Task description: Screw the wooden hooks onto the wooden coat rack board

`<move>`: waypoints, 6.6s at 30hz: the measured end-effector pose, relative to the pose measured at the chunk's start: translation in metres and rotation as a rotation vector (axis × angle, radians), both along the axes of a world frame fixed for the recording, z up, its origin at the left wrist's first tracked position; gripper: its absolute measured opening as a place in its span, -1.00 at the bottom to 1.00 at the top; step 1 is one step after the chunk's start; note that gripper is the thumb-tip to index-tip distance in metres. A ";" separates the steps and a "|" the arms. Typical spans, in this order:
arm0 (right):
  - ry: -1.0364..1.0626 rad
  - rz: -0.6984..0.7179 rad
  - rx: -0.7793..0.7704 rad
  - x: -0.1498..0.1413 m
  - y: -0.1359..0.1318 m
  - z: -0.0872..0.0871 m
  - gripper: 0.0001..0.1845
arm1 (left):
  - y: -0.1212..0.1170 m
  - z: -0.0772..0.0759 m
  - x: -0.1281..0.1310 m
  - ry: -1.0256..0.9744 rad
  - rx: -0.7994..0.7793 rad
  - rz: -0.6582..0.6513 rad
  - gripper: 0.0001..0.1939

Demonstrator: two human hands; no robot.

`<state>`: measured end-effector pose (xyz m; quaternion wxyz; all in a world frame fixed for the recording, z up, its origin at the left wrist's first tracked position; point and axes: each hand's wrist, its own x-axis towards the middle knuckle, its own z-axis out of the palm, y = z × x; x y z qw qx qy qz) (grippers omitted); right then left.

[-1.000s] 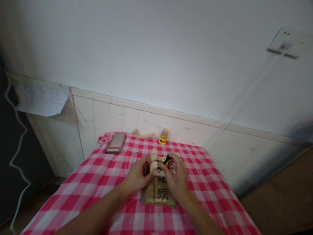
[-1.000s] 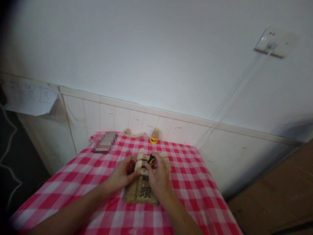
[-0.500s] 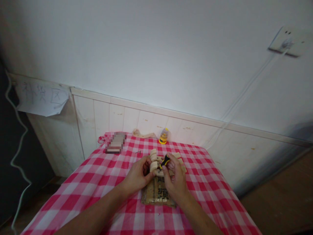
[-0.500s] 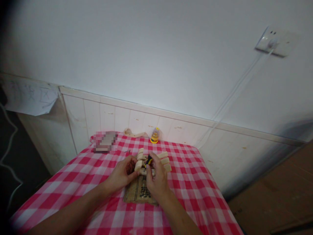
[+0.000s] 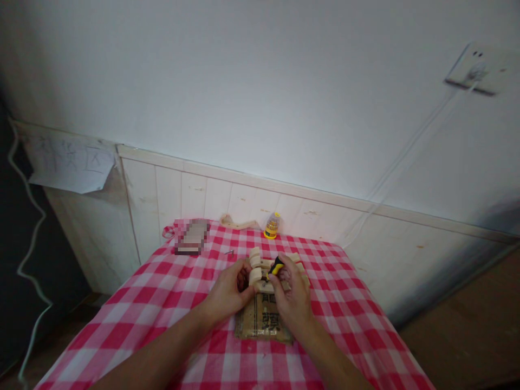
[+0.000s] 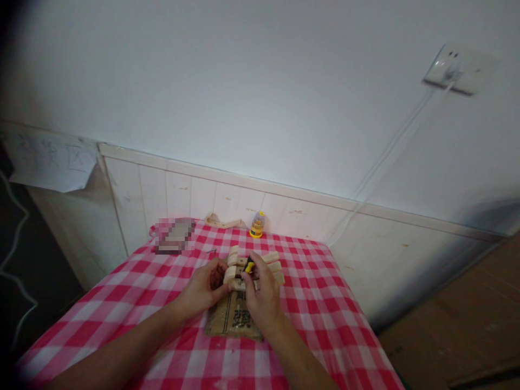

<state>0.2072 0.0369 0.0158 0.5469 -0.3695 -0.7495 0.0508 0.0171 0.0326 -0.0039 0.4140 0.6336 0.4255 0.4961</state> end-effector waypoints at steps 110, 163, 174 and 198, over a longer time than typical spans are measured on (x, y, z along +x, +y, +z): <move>0.026 0.091 -0.142 -0.001 -0.005 0.000 -0.46 | -0.001 0.000 0.001 0.023 0.002 0.026 -0.67; 0.037 0.008 -0.097 -0.002 -0.001 0.008 -0.52 | 0.002 -0.006 0.000 0.011 0.005 0.010 -0.67; 0.033 -0.007 -0.052 -0.003 0.000 0.009 -0.53 | 0.001 -0.003 0.001 -0.025 0.010 0.001 -0.72; 0.036 0.044 -0.075 -0.003 -0.002 0.006 -0.43 | -0.001 0.000 0.000 0.026 0.004 0.024 -0.71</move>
